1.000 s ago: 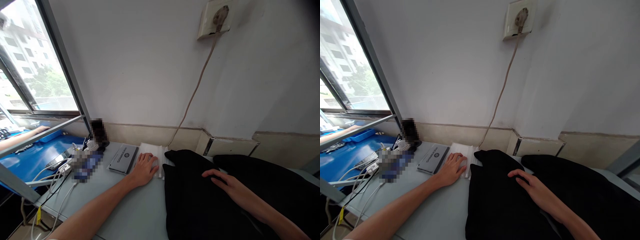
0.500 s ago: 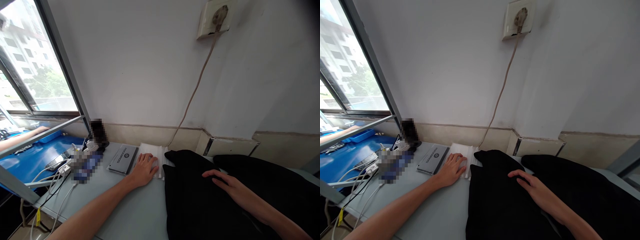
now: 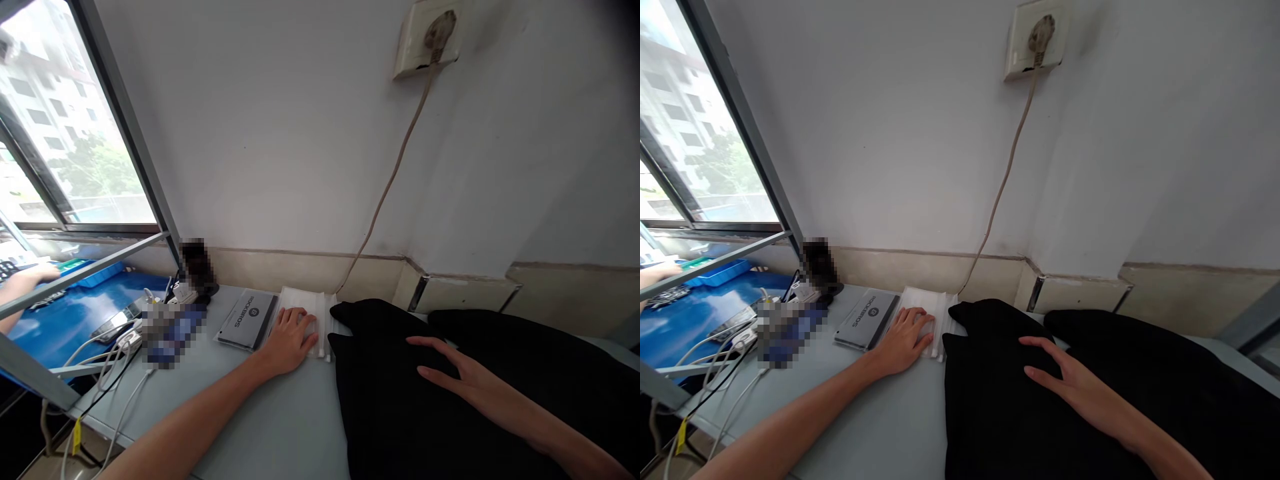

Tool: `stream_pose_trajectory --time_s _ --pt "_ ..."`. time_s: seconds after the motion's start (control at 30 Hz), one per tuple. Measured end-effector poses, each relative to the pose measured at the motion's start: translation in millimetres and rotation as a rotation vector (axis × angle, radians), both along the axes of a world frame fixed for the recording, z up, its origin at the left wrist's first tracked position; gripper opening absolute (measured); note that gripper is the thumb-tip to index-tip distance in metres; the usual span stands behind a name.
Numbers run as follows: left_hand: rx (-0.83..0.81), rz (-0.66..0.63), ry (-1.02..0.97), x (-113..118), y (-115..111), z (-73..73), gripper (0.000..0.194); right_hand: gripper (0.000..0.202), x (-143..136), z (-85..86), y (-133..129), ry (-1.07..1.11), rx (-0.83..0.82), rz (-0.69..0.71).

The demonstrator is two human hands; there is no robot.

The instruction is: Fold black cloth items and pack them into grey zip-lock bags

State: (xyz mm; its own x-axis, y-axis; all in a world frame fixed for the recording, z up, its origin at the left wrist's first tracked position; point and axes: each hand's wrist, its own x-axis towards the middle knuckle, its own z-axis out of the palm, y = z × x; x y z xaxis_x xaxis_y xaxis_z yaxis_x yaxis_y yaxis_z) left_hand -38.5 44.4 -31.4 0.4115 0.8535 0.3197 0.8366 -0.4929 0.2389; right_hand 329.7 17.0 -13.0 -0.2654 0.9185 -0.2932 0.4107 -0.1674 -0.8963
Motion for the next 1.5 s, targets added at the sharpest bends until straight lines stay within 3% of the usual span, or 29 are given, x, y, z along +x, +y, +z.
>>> stream_pose_trajectory --time_s 0.23,0.47,0.63,0.9,1.03,1.3,1.5 --pt "0.01 -0.005 0.017 0 0 -1.3 0.037 0.09 -1 4.8 -7 -0.027 -0.008 -0.005" --pt "0.011 -0.008 0.015 -1 1 -2.3 0.037 0.093 0 7.5 -9 -0.131 0.14 -0.035" --pt "0.022 -0.01 0.01 -1 2 -3.4 0.036 0.098 14 0.7 -6 -0.177 0.18 0.051" --pt "0.009 -0.012 0.011 -1 1 -2.3 0.036 0.092 24 -1.2 -5 -0.21 0.18 0.047" --pt "-0.001 0.003 0.019 -1 1 -0.9 0.036 0.083 22 9.5 -6 -0.151 0.186 0.043" --pt "0.011 0.0 0.032 -1 2 -0.9 0.036 0.091 23 45.9 -9 -0.205 0.246 0.086" --pt "0.028 -0.018 0.023 -2 4 -2.4 0.035 0.099 -10 81.9 -21 -0.278 0.318 0.168"
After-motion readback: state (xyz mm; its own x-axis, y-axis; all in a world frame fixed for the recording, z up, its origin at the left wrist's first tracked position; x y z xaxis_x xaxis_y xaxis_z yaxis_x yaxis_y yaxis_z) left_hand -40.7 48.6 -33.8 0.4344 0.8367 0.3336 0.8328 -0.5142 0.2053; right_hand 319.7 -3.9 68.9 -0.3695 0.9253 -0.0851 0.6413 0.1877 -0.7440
